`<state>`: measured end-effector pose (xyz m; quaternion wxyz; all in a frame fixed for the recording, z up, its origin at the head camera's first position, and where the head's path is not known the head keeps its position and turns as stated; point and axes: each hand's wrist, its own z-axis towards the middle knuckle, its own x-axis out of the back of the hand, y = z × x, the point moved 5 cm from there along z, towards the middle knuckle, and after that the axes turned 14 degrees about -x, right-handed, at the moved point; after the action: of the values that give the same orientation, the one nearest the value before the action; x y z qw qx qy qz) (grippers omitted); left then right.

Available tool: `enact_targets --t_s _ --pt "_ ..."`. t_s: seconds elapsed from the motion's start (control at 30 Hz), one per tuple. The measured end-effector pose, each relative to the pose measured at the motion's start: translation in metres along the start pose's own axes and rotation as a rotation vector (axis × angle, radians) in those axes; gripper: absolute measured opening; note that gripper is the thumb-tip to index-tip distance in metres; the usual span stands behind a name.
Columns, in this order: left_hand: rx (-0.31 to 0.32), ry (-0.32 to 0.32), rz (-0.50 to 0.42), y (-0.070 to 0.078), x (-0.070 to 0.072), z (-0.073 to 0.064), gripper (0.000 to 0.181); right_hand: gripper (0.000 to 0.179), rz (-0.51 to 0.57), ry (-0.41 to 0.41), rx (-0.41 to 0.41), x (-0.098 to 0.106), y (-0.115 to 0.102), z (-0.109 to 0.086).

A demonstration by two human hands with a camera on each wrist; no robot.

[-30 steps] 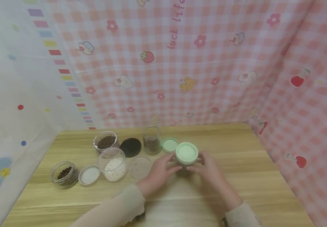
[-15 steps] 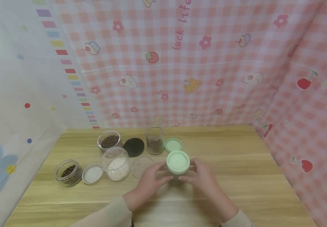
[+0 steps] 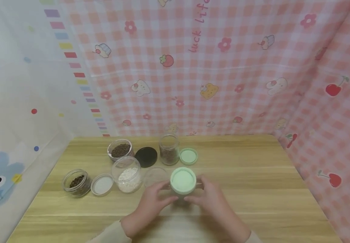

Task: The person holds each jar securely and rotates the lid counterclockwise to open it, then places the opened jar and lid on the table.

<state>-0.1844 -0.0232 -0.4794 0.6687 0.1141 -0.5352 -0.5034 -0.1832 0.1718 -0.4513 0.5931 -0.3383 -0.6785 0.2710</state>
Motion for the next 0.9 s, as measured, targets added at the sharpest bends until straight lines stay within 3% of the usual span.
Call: enact_targets --t_s 0.37,0.57,0.9 --pt "0.025 0.029 0.001 -0.009 0.021 -0.017 0.059 0.061 -0.025 -0.025 0.015 -0.02 -0.014 -0.008" --pt "-0.005 0.051 -0.005 -0.01 0.036 -0.026 0.056 0.063 -0.065 -0.029 0.05 -0.03 -0.022 -0.012" --pt "-0.045 0.073 -0.021 -0.012 0.04 -0.028 0.058 0.069 -0.1 -0.046 0.074 -0.033 -0.028 -0.014"
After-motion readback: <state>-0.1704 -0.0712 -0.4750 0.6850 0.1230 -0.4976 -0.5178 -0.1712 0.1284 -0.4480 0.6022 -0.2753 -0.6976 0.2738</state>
